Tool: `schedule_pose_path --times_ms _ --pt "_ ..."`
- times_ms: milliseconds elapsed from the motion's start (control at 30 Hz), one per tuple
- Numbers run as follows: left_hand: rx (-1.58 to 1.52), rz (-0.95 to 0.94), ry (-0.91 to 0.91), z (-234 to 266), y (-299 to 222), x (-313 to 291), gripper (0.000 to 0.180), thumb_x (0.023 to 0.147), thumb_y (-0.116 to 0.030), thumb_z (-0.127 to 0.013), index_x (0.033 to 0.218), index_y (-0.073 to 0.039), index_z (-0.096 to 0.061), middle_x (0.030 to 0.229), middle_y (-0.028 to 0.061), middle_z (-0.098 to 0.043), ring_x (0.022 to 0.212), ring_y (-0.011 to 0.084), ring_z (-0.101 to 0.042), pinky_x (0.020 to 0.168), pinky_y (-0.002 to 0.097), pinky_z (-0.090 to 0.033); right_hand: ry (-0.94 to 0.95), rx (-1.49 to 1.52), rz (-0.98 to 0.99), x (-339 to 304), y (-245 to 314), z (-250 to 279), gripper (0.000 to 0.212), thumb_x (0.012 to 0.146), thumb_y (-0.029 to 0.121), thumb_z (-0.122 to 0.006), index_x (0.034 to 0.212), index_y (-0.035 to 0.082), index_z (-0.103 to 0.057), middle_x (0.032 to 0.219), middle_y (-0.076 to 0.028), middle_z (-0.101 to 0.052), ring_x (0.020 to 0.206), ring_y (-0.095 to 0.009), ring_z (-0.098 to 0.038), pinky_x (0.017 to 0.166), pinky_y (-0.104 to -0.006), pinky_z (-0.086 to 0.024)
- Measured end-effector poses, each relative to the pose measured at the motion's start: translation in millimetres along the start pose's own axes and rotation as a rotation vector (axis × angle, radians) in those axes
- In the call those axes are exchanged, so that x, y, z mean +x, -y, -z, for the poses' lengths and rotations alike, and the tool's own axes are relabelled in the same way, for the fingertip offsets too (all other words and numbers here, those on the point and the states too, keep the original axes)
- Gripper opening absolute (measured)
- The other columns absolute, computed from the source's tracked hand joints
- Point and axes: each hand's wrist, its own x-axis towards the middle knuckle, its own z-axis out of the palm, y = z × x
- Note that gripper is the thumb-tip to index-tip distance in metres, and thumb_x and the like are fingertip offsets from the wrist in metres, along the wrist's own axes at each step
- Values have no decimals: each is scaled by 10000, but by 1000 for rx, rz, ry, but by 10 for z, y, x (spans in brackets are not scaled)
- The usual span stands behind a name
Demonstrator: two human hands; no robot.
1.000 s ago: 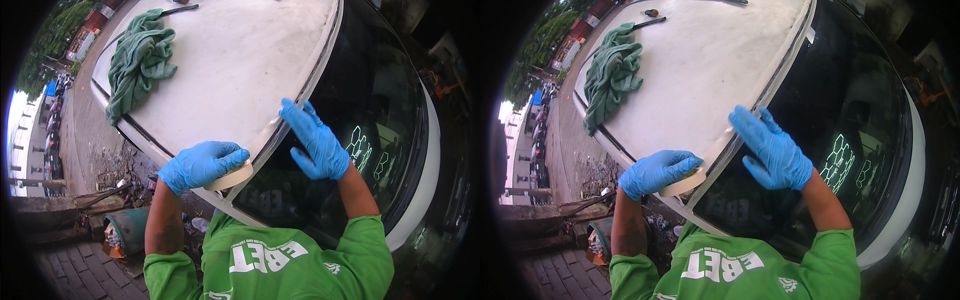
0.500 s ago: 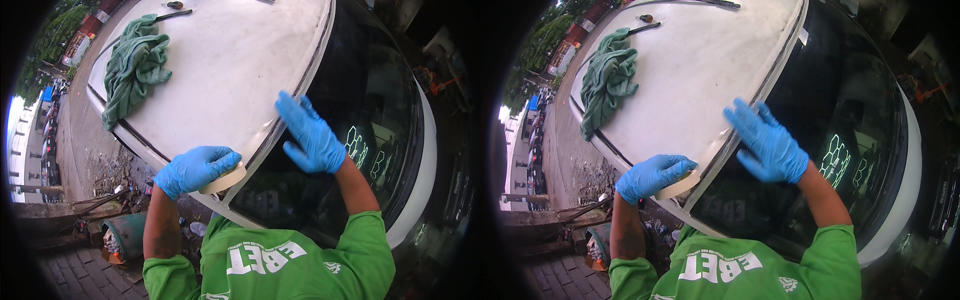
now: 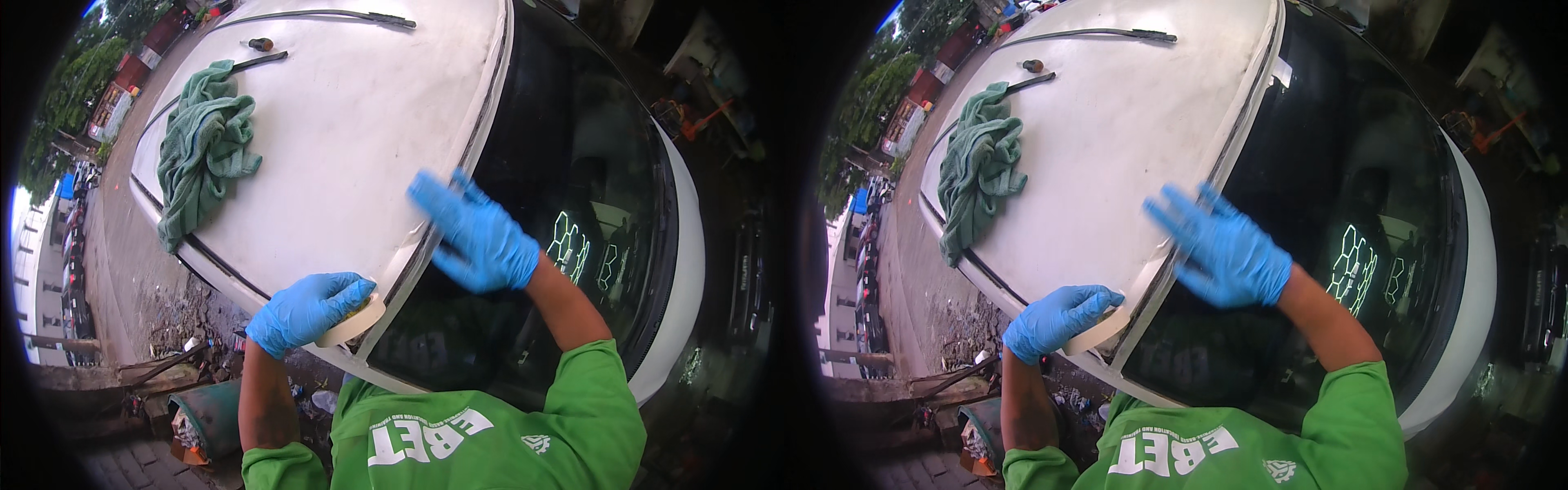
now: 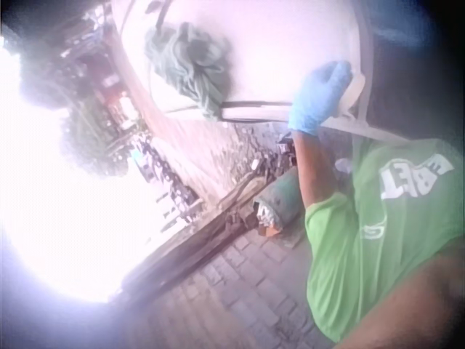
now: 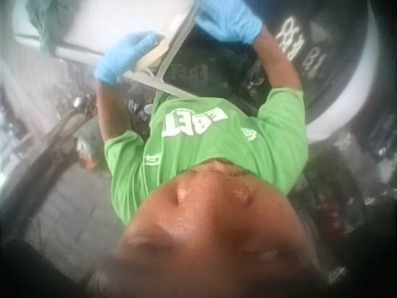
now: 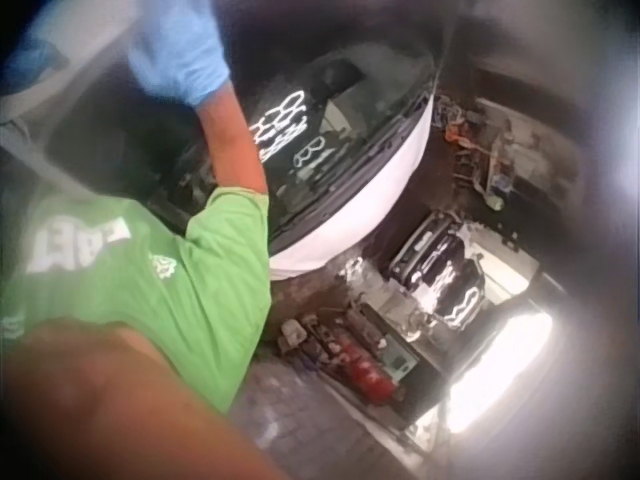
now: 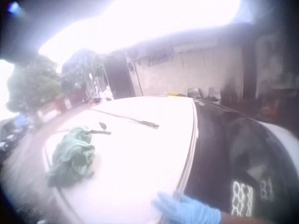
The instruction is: The person applies masking tape along the edge of a car's windshield. They smooth the tape, tear off sections, and continue applying it around the perimeter of the glass.
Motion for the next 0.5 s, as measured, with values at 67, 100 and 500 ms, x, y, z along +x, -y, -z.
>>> schedule_pose_path --times_ms 67,100,500 --pt "-25 -6 -4 0 25 4 636 1031 -595 -515 1174 -11 -721 949 150 -734 869 212 -656 859 362 -523 134 88 72 -1 308 20 772 942 283 -593 1621 82 -285 1597 -286 -350 1470 -419 -401 1249 -550 -242" --pt "-51 -61 -35 -24 104 15 641 1031 -596 -516 1193 -10 -719 942 142 -732 864 205 -653 854 356 -522 200 143 90 -28 409 -3 775 940 286 -601 1623 99 -287 1587 -312 -346 1457 -426 -417 1241 -547 -269" --pt "-230 -346 -288 -384 541 -454 319 763 -239 -892 1009 -57 -799 891 43 -716 862 192 -618 863 337 -496 75 266 40 -98 376 -82 796 891 214 -611 1593 -8 -308 1586 -260 -397 1493 -384 -384 1259 -501 -240"
